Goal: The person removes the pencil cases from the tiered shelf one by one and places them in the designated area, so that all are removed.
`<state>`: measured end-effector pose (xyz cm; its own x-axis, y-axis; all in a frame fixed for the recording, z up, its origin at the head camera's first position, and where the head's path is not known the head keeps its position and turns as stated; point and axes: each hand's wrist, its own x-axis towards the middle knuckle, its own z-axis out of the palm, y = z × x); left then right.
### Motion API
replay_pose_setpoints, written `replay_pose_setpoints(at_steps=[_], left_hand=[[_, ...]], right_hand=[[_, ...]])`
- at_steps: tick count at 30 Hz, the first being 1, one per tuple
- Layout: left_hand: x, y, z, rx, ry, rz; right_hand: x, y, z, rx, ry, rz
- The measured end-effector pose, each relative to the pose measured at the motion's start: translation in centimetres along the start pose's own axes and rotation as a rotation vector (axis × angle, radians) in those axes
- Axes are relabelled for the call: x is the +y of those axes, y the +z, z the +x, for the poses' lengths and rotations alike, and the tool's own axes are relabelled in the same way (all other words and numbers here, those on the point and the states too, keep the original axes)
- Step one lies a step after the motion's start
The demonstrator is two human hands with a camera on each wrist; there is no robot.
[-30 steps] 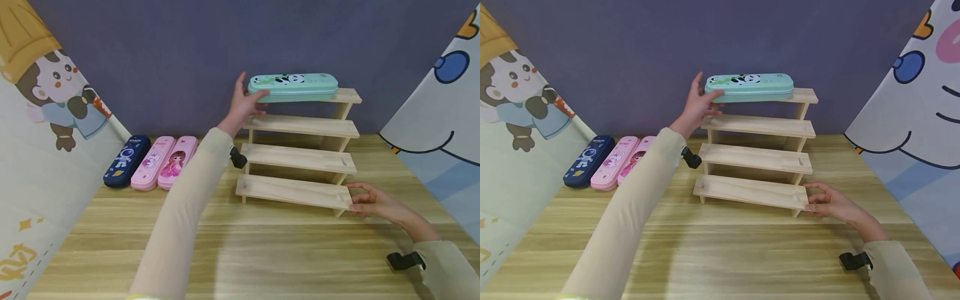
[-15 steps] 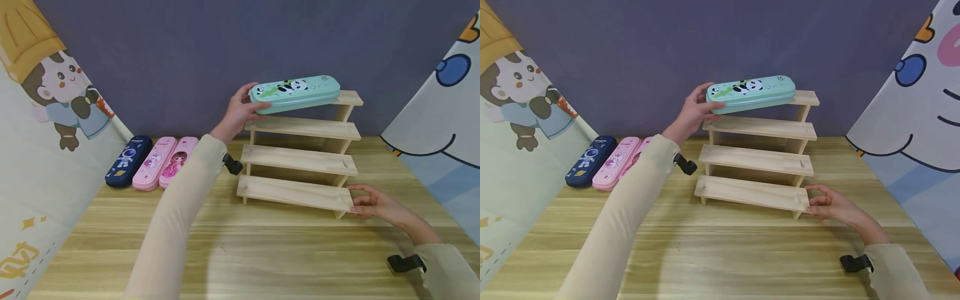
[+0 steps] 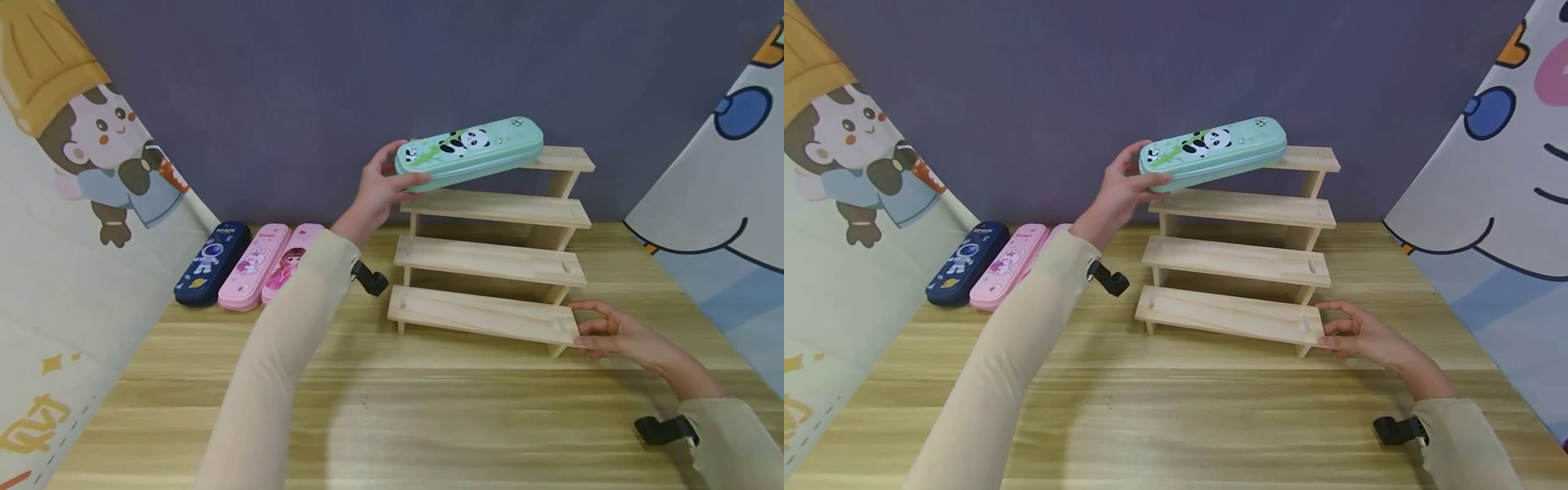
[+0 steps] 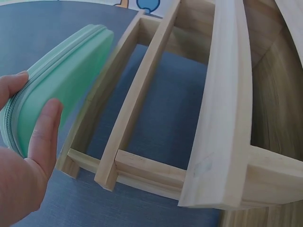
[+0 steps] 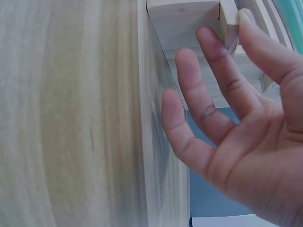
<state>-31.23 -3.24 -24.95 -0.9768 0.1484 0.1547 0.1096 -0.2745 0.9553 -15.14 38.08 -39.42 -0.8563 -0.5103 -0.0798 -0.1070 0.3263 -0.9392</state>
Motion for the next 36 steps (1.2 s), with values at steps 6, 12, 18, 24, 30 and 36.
replay_pose_setpoints(at_steps=[6,12,18,24,30,36], left_hand=[[-0.2,-0.4,-0.5,0.028,-0.008,-0.013],[-0.1,-0.9,-1.4,0.047,0.017,-0.024],[0.1,-2.0,-2.8,0.074,0.022,-0.029],[0.3,-3.3,-4.0,0.092,0.039,-0.072],[0.2,-5.0,-5.3,0.115,0.089,-0.122],[0.0,-6.3,-6.3,0.179,0.133,-0.169]], right_hand=[[0.1,0.2,0.0,0.001,0.009,0.002],[0.2,0.1,-0.1,-0.004,-0.018,0.019],[0.1,0.1,0.0,0.01,-0.005,0.006],[0.0,0.1,0.0,0.023,0.0,0.008],[0.1,0.1,0.0,0.011,0.002,0.011],[0.0,0.1,0.0,0.014,0.014,0.005]])
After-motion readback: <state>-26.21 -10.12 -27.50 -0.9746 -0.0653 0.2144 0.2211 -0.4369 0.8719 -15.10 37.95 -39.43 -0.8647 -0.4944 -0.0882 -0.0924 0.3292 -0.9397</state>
